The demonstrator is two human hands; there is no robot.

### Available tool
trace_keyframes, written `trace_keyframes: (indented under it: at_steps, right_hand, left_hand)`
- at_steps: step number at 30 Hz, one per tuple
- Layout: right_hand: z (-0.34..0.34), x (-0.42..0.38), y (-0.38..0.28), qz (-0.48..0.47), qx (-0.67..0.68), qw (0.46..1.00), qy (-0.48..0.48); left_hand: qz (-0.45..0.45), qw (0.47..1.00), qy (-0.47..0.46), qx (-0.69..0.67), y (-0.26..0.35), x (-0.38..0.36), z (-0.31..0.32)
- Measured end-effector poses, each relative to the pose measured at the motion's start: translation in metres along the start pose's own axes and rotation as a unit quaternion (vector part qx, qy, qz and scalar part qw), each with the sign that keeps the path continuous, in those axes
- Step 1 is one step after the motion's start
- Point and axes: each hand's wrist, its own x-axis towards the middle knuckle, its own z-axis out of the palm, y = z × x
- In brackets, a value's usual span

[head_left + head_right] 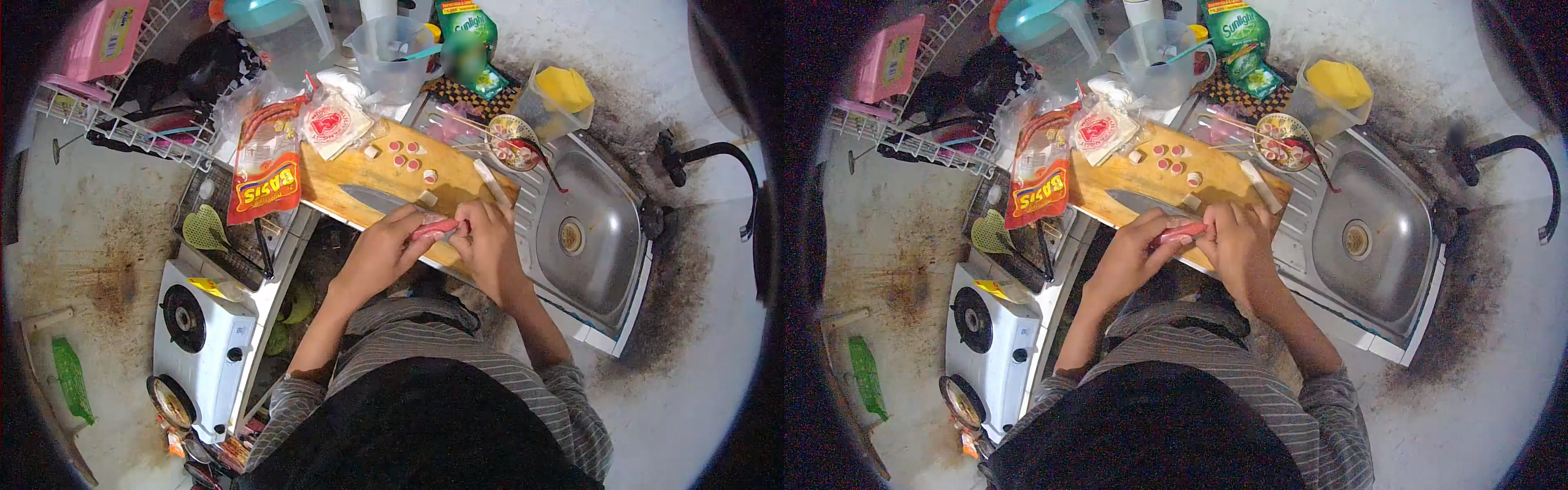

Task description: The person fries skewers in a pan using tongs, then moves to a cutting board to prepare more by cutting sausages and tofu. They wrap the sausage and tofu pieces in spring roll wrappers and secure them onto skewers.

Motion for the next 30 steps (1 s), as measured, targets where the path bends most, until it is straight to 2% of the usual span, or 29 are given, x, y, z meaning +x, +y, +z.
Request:
trace_keyframes:
  at_steps: [2,3,4,5,8,12,15,17,24,26,27,29,30]
  right_hand:
    - [0.000,-0.001,0.008,0.038,0.131,0.990,-0.047]
    - [-0.001,-0.001,0.007,0.038,0.129,0.990,-0.046]
    - [-0.004,-0.001,0.002,0.115,0.269,0.954,-0.057]
    - [-0.006,-0.002,-0.001,0.190,0.403,0.893,-0.066]
    - [-0.005,-0.006,0.004,0.190,0.455,0.867,-0.068]
    - [-0.005,-0.001,-0.004,0.183,0.426,0.885,-0.041]
    - [-0.006,0.001,-0.007,0.213,0.419,0.880,-0.076]
    - [-0.004,0.002,-0.009,0.187,0.402,0.895,-0.043]
    - [0.015,0.000,-0.010,0.200,0.432,0.879,-0.021]
    - [0.016,0.001,-0.013,0.251,0.513,0.821,-0.022]
    - [0.016,0.001,-0.013,0.251,0.513,0.821,-0.022]
    - [0.015,0.003,-0.012,0.231,0.590,0.773,-0.023]
    - [0.013,0.005,-0.012,0.231,0.590,0.773,-0.024]
  left_hand:
    - [-0.001,0.999,-0.015,-0.040,-0.002,0.000,-0.002]
    - [0.001,0.999,-0.015,-0.041,-0.004,-0.001,-0.001]
    - [-0.005,0.999,-0.003,-0.032,-0.007,-0.002,0.000]
    - [-0.011,1.000,0.010,-0.023,-0.008,-0.004,0.001]
    - [-0.026,0.997,0.055,-0.040,-0.007,-0.004,-0.001]
    - [0.003,0.998,0.062,-0.031,-0.010,-0.002,-0.003]
    - [0.011,0.999,0.053,-0.005,-0.011,-0.003,-0.004]
    - [0.019,0.998,0.053,0.002,-0.012,-0.004,-0.005]
    - [0.049,0.997,0.064,0.000,-0.012,-0.003,-0.005]
    - [0.023,0.996,0.064,-0.059,-0.012,-0.003,-0.005]
    - [0.023,0.996,0.064,-0.059,-0.012,-0.003,-0.006]
    - [0.003,0.993,0.062,-0.099,-0.014,-0.003,-0.007]
    - [0.003,0.993,0.063,-0.099,-0.013,-0.003,-0.009]
